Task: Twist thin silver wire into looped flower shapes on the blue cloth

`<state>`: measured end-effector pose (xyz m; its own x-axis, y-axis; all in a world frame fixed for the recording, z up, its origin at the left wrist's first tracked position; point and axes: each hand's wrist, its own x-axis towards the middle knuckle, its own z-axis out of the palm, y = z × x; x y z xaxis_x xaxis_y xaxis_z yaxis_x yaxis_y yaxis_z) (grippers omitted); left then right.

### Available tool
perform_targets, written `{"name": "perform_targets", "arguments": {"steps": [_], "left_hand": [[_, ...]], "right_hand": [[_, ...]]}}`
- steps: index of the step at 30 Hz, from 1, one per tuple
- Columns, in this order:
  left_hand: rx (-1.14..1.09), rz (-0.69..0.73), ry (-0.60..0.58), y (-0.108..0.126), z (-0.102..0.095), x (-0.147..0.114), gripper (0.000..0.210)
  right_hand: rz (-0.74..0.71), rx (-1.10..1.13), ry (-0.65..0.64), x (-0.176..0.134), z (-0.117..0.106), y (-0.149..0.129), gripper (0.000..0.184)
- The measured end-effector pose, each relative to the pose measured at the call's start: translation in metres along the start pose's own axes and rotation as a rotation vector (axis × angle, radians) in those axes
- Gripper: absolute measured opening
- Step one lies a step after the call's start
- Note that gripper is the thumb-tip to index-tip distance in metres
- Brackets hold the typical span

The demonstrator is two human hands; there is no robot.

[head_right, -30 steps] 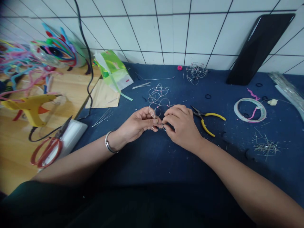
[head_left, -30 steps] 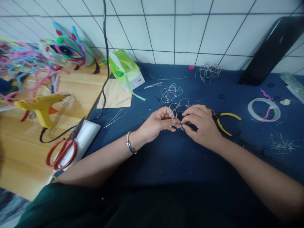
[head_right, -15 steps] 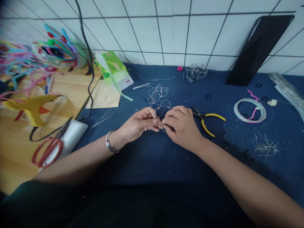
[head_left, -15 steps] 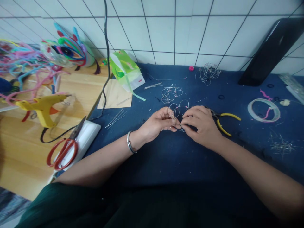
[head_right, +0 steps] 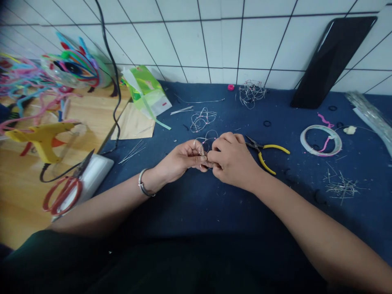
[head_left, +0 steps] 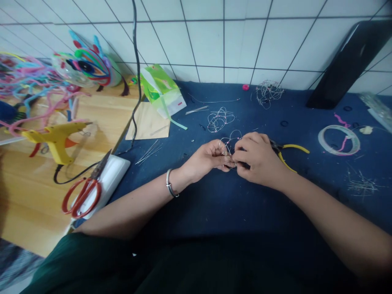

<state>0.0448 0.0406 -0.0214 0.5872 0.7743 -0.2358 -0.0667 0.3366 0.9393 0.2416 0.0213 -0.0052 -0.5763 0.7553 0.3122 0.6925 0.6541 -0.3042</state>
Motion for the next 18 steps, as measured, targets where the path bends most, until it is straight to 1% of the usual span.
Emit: {"name": "perform_targets", "arguments": {"steps": [5,11,18], "left_hand": [[0.018,-0.004,-0.074,0.005,-0.002,0.0,0.02],[0.029,0.016,-0.123,0.007,-0.005,-0.001,0.018],[0.016,0.026,-0.175,0.012,-0.002,-0.003,0.015]], "right_hand": [[-0.015,0.053,0.02,0.0,-0.005,0.006,0.016],[-0.024,0.116,0.02,-0.002,-0.006,0.008,0.013],[-0.051,0.171,0.021,-0.001,-0.005,0.005,0.011]]}}
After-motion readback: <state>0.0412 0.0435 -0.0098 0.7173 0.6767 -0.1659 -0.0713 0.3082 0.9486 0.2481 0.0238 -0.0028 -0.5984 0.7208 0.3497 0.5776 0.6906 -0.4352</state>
